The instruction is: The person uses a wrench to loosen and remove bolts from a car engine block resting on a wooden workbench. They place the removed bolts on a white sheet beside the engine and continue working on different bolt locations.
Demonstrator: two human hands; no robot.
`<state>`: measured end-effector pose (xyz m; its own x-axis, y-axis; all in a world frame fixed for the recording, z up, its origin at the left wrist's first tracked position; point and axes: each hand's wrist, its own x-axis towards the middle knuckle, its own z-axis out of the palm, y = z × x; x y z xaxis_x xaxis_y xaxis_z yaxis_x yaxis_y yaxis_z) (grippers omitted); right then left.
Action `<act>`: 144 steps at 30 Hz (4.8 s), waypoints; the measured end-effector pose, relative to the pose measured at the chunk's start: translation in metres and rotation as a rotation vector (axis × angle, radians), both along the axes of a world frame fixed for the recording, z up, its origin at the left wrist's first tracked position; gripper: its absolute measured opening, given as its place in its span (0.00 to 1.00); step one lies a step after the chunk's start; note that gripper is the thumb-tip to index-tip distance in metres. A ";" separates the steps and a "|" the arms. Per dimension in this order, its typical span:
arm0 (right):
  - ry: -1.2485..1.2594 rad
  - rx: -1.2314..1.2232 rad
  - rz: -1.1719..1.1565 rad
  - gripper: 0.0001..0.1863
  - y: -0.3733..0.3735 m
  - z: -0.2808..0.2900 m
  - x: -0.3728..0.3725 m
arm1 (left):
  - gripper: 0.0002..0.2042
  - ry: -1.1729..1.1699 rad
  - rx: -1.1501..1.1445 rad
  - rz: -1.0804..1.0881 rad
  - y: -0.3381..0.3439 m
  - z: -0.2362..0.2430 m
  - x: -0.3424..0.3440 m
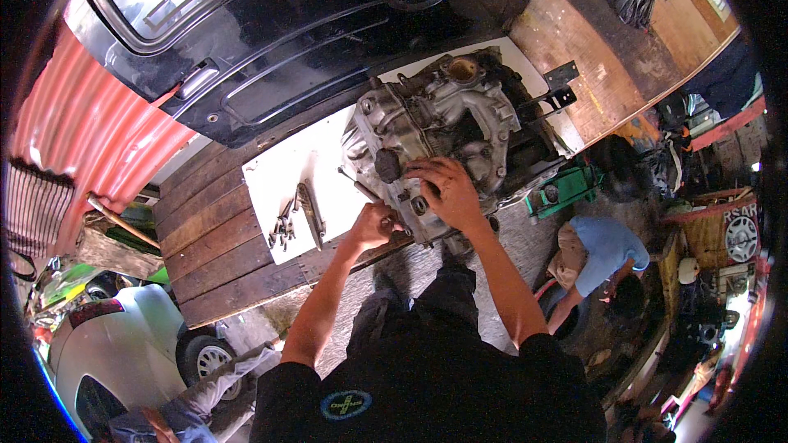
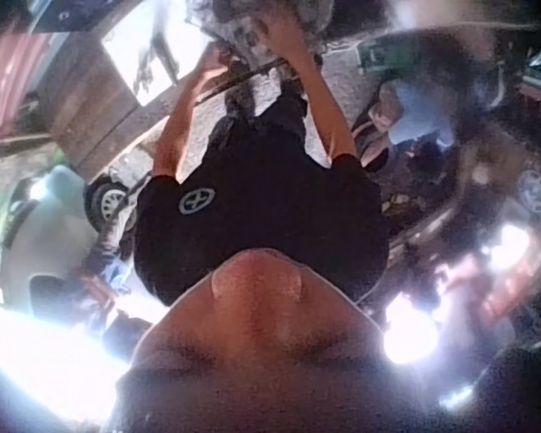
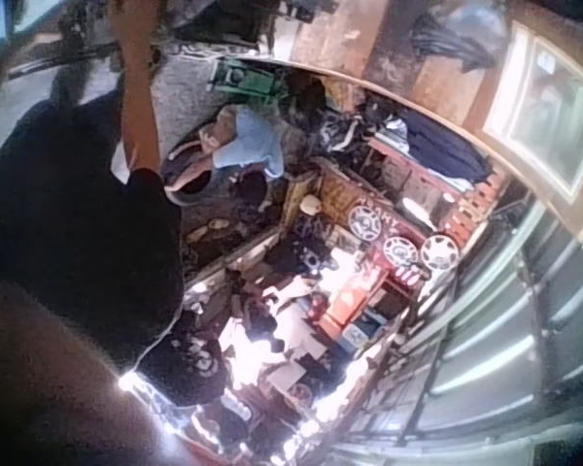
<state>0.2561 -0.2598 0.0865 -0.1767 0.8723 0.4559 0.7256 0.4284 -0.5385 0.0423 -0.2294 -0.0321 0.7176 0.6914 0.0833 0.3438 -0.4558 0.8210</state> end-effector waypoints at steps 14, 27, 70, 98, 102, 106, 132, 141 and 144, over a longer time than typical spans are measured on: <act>-0.003 -0.018 -0.052 0.11 -0.003 -0.007 0.003 | 0.27 -0.628 -1.739 0.461 -0.112 -0.016 0.031; -0.013 0.021 -0.019 0.10 0.000 -0.006 0.003 | 0.13 0.383 0.297 0.036 -0.029 0.032 -0.009; -0.004 0.015 -0.040 0.10 0.003 -0.008 0.002 | 0.17 -0.094 -0.789 0.328 -0.054 -0.051 0.003; 0.020 0.016 -0.030 0.10 -0.001 -0.002 0.002 | 0.14 0.212 -0.082 0.254 -0.058 -0.002 -0.015; 0.017 0.003 -0.012 0.10 0.000 -0.005 0.003 | 0.09 0.219 0.266 0.118 -0.033 0.031 -0.012; 0.004 0.025 -0.023 0.10 0.000 -0.007 0.004 | 0.09 0.344 0.433 -0.066 -0.012 0.044 -0.013; 0.000 0.013 -0.058 0.11 -0.001 -0.006 0.000 | 0.08 0.121 0.295 -0.006 0.009 0.048 0.004; 0.036 0.007 -0.030 0.11 0.002 -0.005 0.002 | 0.16 -0.418 -1.221 0.521 -0.096 -0.025 0.023; 0.037 0.015 -0.030 0.10 0.001 -0.002 0.001 | 0.20 -0.796 -1.916 0.312 -0.117 0.012 0.033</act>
<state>0.2574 -0.2589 0.0842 -0.1331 0.8700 0.4748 0.7178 0.4150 -0.5591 0.0752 -0.3462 -0.0203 0.7654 0.3262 -0.5547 -0.3573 0.9324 0.0552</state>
